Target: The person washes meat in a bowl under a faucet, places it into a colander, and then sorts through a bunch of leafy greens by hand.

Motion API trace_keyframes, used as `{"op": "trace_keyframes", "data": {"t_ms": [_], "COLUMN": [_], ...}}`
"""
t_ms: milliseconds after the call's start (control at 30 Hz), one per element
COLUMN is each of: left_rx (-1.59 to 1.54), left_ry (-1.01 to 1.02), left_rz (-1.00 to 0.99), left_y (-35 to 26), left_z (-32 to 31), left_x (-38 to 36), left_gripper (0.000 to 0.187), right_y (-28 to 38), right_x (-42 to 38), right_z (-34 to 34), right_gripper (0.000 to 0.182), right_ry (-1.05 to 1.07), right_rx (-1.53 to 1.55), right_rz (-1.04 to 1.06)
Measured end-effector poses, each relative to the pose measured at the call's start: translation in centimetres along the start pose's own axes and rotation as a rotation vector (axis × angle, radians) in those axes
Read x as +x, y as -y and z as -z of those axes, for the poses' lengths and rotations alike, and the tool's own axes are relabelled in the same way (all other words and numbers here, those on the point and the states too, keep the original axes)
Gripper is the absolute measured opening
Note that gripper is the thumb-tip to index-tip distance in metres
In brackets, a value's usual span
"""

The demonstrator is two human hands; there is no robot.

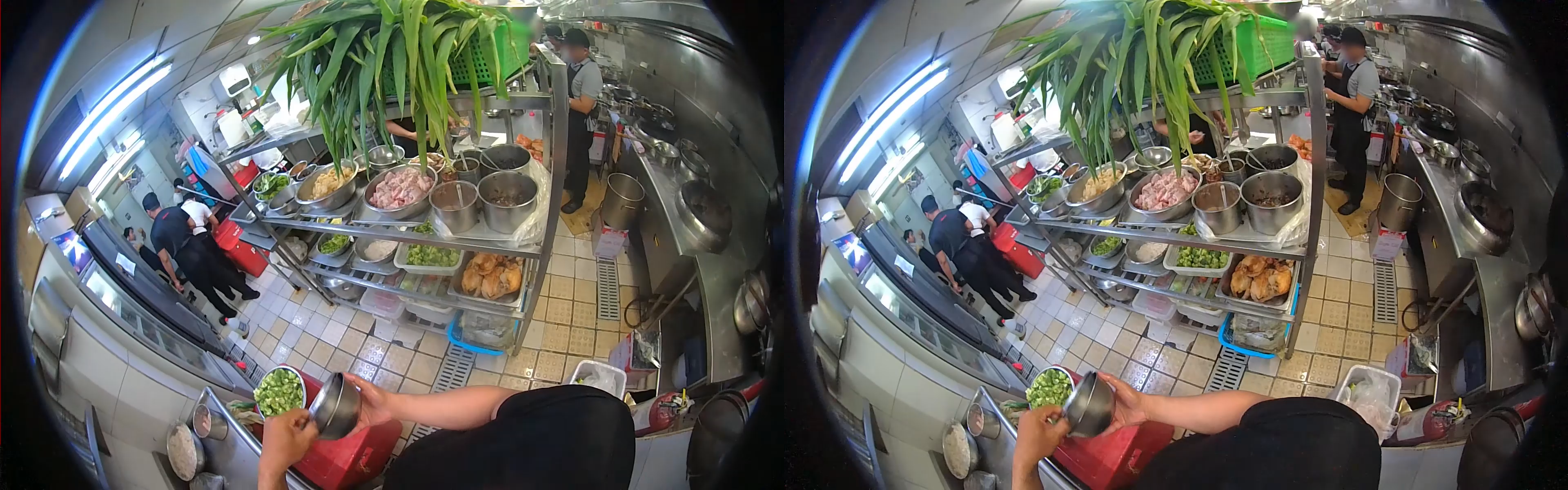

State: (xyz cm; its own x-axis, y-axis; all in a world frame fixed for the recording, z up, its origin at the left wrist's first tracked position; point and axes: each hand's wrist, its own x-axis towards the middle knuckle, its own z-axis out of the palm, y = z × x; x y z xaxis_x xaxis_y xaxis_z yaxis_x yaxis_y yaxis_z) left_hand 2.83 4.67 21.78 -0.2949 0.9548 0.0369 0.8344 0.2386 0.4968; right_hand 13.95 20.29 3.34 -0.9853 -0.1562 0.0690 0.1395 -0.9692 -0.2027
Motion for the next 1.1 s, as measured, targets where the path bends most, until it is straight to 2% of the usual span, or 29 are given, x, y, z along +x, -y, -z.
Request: {"op": "trace_keyframes", "data": {"t_ms": [33,100,167,200,233,267,300,367,467,500,600,700,767,867,900,933,967,1000,1033,1067,1100], "left_rx": [-0.008,-0.177,-0.259,-0.240,-0.208,-0.369,-0.534,-0.582,-0.242,-0.065,0.458,0.918,1.074,1.268,1.332,1.431,1.511,1.516,1.667,1.483,1.495], "left_ry": [0.003,-0.175,-0.186,-0.256,-0.337,-0.406,-0.486,-0.689,-1.016,-1.121,-1.327,-1.466,-1.443,-1.533,-1.560,-1.519,-1.437,-1.389,-1.279,-1.418,-1.361], "left_rz": [0.008,0.053,0.173,0.106,0.049,0.147,0.231,0.235,0.223,0.247,0.498,0.694,0.865,0.973,0.999,0.952,1.118,1.249,1.229,1.256,1.332], "left_y": [0.0,0.3,0.4,1.1,1.7,1.0,0.2,1.1,2.2,1.6,2.0,2.1,2.7,4.4,5.2,5.7,5.8,6.3,8.6,8.7,10.0], "left_z": [-0.2,-0.7,0.5,1.3,2.5,3.9,5.4,8.3,13.2,14.9,18.9,22.5,25.0,28.4,29.5,30.3,31.1,31.8,33.2,33.3,34.0], "left_x": [0.4,0.8,1.0,0.8,0.3,-0.9,-2.1,-5.4,-12.0,-14.4,-22.1,-27.3,-31.0,-37.5,-40.0,-42.6,-44.6,-46.8,-51.5,-53.0,-56.2], "left_gripper": [0.017,0.015,0.012,0.010,0.009,0.010,0.011,0.015,0.013,0.014,0.010,0.015,0.019,0.022,0.024,0.027,0.031,0.032,0.032,0.034,0.036], "right_y": [0.1,0.5,0.8,1.1,1.4,1.7,2.3,3.3,4.9,4.7,7.2,8.5,9.1,10.0,10.3,10.9,9.9,10.2,10.4,9.6,9.6], "right_x": [-0.2,-1.2,-2.3,-2.9,-4.4,-4.8,-5.7,-7.9,-11.1,-11.9,-12.7,-11.9,-11.4,-9.8,-8.5,-8.0,-6.1,-6.0,-5.7,-4.4,-3.2], "right_z": [0.6,0.5,0.5,0.9,-2.1,0.5,3.0,1.4,3.3,1.4,3.5,4.3,4.8,5.3,5.2,10.8,6.3,8.6,10.7,8.2,7.8], "right_gripper": [0.086,0.086,0.080,0.072,0.062,0.056,0.051,0.047,0.046,0.047,0.051,0.054,0.056,0.059,0.061,0.065,0.078,0.081,0.083,0.075,0.070], "right_ry": [-0.008,0.043,0.124,-0.053,-0.202,-0.132,-0.159,-0.337,-0.526,-0.600,-0.610,-0.647,-0.652,-0.611,-0.598,-0.555,-0.516,-0.466,-0.415,-0.515,-0.472], "right_rx": [0.005,0.037,0.090,0.148,-0.005,0.159,0.152,0.183,0.155,0.148,-0.032,-0.104,-0.126,-0.193,-0.387,-0.722,0.068,0.031,-0.009,0.046,-0.009], "right_rz": [-0.007,0.052,0.113,0.154,0.256,0.254,0.300,0.402,0.554,0.586,0.579,0.626,0.639,0.644,0.641,0.723,0.610,0.565,0.522,0.515,0.475]}}
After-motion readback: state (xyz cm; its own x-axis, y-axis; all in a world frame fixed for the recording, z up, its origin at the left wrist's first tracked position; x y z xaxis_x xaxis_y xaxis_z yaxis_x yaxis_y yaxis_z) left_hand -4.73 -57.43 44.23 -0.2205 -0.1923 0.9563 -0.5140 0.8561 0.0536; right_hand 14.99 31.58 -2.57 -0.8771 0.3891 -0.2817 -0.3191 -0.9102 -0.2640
